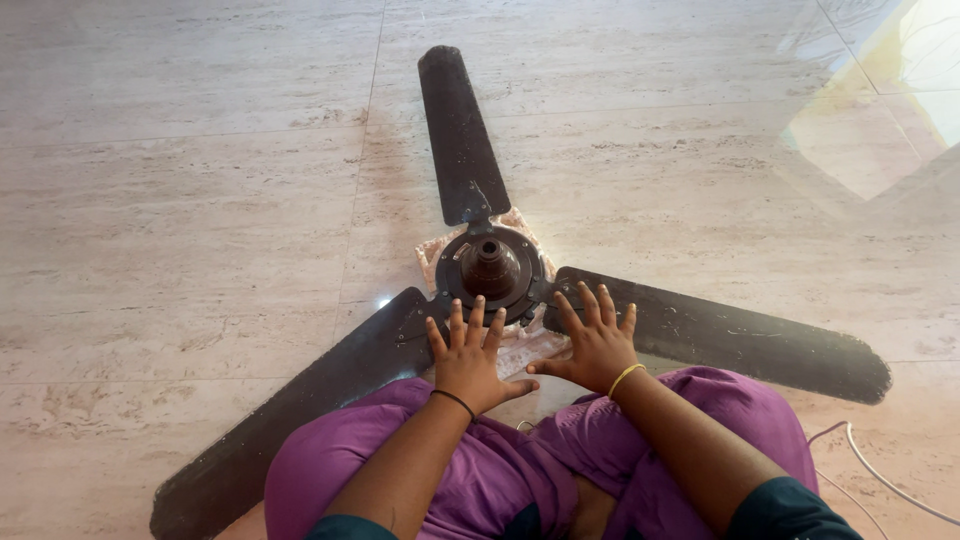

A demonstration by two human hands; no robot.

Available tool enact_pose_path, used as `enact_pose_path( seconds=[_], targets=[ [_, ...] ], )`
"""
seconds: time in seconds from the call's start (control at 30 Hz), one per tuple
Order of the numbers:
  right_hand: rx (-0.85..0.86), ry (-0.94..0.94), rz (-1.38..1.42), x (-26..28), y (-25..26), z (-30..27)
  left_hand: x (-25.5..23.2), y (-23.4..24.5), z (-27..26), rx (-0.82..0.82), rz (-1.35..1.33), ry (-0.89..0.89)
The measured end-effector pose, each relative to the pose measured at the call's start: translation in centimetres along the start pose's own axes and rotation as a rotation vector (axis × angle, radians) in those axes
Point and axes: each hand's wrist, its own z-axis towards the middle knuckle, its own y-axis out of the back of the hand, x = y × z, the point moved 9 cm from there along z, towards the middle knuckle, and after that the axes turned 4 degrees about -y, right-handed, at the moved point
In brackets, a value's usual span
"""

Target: The person uses a screwdriver to loosen and remove screws from the central hub of a ceiling fan, then detaches one fan blade and sets it aside on the floor.

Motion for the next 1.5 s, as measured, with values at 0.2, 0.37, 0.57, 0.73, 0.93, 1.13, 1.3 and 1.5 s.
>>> enact_pose_path(
  seconds=[0.2, 0.37, 0.57, 0.73, 0.93, 1.13, 1.3, 1.5],
  targets=[
    [-0.010, 0.002, 0.010, 0.1, 0.0, -0.1, 0.0, 0.1, 0.0, 0.007, -0.009, -0.005],
    [-0.005, -0.002, 0.007, 0.2, 0.4, -0.1, 0.0, 0.2, 0.0, -0.010, -0.016, -0.002],
    [-0.545, 0.249, 0.260, 1.6, 6.0, -2.4, -0.8, 2.1, -0.7, -0.272, -0.124, -0.098],
    [-0.415, 0.223, 0.376, 1.4, 5.1, -2.0, -1.4, 2.6, -0.8, -0.344, -0.229, -0.206],
    [-0.259, 0.144, 0.346, 1.9, 3.4, -1.2, -1.4, 0.5, 0.1, -0.201, -0.241, -0.200],
    [-0.337, 0.190, 0.614, 2.4, 4.0, -0.4, -0.5, -4.3, 0.8, 0.145, -0.169, -0.137],
    [-0.447, 0.399, 0.725, 3.9, 4.2, 0.3, -0.1, -6.5, 0.7, 0.261, -0.159, -0.118],
    [-0.504, 0.293, 0.761, 3.8, 3.1, 1.3, -0.5, -5.2, 1.8, 0.146, -0.254, -0.069]
  ],
)
